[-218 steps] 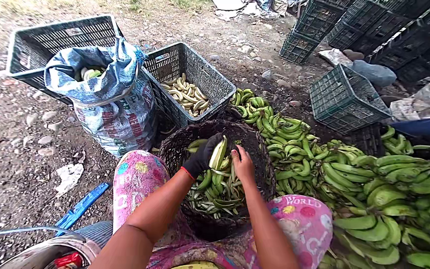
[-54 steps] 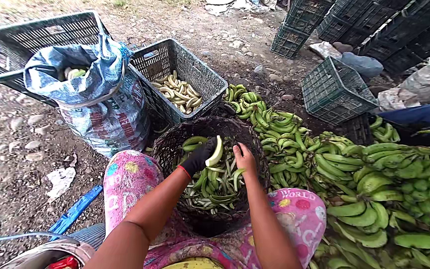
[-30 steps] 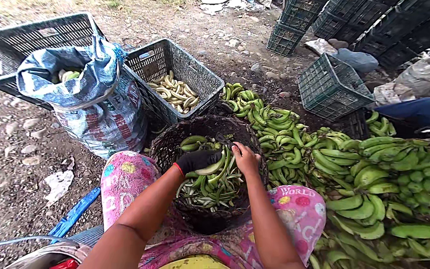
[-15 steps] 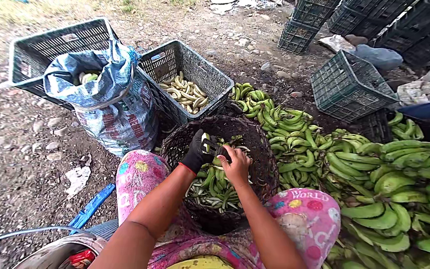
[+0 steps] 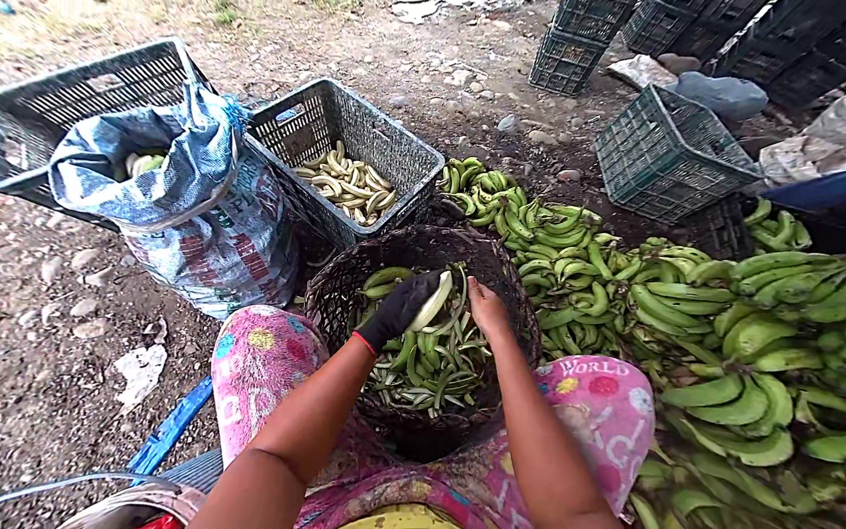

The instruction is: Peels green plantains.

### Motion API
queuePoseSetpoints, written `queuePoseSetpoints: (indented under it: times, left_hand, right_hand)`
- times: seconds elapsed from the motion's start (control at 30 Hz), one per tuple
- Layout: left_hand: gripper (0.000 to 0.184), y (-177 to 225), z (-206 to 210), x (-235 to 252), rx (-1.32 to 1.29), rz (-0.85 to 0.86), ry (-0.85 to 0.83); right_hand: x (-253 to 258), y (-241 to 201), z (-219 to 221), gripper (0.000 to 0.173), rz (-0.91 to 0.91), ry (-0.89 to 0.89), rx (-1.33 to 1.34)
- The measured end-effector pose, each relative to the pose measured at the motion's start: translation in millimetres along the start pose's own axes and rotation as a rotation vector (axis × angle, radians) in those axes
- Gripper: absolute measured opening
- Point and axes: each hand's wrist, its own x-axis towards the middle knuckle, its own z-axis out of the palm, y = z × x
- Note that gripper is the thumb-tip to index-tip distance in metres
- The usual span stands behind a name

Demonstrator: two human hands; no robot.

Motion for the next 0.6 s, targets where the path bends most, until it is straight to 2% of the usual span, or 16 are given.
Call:
queuePoseSetpoints:
  times: [0.07, 0.13, 0.2, 0.23, 0.3, 0.33, 0.4, 0.47, 0.53, 0.6]
  left_hand:
    - [0.052, -8, -6, 6, -0.355, -0.117, 0.034]
    - [0.055, -9, -14, 11, -0.717, -0.196, 0.075]
    - [0.058, -8, -29, 11, -1.008, -0.221, 0.017]
    - [0.054, -9, -36, 10, -1.092, -0.248, 0.005]
    - [0.051, -5, -44, 6, -1.108, -0.300, 0.023]
    - [0.051, -3, -43, 2, -1.053, -0.273, 0.037]
    - [0.045, -1, -35, -6, -0.692, -0.119, 0.140]
    - [0.035, 3, -25, -11, -0.383, 0.013, 0.162]
    - [0.040, 11, -9, -7, -0.448, -0.067, 0.159]
    - [0.046, 11, -6, -3, -0.658, -0.155, 0.179]
  right_hand:
    - [-9, -2, 2, 0.057, -0.107, 0.034, 0.047]
    - [-18, 1, 14, 0.051, -0.391, 0.088, -0.006]
    - [-24, 7, 32, 0.061, -0.713, 0.205, -0.135]
    - [-27, 8, 40, 0.066, -0.817, 0.249, -0.199]
    - [-31, 6, 52, 0.069, -0.887, 0.289, -0.273]
    - [-31, 4, 56, 0.067, -0.867, 0.295, -0.268]
    - [-28, -2, 55, 0.059, -0.731, 0.262, -0.189]
    - [-22, -10, 44, 0.052, -0.415, 0.193, -0.044]
    - [-6, -8, 27, 0.052, -0.166, 0.181, 0.029]
    - [-1, -4, 16, 0.053, -0.171, 0.172, 0.031]
